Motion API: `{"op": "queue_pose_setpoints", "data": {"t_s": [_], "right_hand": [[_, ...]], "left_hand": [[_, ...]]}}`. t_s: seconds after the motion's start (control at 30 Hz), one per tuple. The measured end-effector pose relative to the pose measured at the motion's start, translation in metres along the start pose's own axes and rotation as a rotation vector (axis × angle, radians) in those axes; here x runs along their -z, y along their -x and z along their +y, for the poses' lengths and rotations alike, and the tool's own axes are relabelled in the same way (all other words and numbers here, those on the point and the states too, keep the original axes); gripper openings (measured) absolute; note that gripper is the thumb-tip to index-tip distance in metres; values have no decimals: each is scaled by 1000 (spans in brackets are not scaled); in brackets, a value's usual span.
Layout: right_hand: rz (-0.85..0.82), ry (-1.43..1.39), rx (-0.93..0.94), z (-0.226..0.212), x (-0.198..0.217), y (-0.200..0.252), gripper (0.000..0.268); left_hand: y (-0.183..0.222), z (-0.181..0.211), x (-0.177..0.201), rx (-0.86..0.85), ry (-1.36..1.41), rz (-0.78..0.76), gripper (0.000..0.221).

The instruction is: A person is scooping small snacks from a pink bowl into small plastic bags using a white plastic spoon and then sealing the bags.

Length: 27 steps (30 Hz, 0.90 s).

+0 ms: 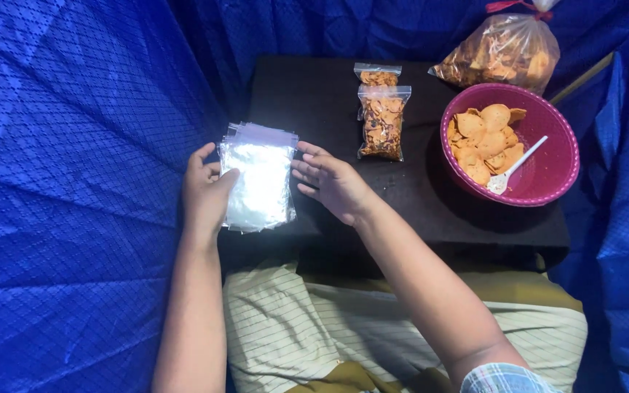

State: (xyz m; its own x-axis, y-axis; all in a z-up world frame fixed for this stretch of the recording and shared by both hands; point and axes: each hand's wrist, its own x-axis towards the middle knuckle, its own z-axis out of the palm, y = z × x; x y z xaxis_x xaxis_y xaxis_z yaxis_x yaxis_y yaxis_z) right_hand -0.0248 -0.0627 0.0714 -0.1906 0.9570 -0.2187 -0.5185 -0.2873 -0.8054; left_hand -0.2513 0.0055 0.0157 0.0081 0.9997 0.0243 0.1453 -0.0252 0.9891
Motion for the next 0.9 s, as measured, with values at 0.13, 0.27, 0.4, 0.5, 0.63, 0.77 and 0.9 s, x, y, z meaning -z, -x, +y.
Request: {"op": "queue_pose_setpoints", "data": {"t_s": [0.13,0.27,0.4,0.5,0.63,0.77,0.9], "right_hand": [[-11,51,-4,-8,2,-4,94],[-74,124,14,-10,11,-14,100],[-99,190,-18,-4,46,-40,75],[-128,285,7,-14,54,-47,62],[-105,225,6,-3,70,-57,54],[-120,245,38,1,79,-64,52],[-166,337,95,-5,80,-65,61]], "left_hand": [[13,35,-7,5,106,-8,73],[22,64,-19,-97,195,-48,69],[19,76,-34,-162,372,-15,63],[10,62,-49,-113,457,-18,62],[0,25,-62,-92,490,-35,66],[-2,13,-67,-73,541,-23,69],[5,31,-67,-84,529,-42,78]]}}
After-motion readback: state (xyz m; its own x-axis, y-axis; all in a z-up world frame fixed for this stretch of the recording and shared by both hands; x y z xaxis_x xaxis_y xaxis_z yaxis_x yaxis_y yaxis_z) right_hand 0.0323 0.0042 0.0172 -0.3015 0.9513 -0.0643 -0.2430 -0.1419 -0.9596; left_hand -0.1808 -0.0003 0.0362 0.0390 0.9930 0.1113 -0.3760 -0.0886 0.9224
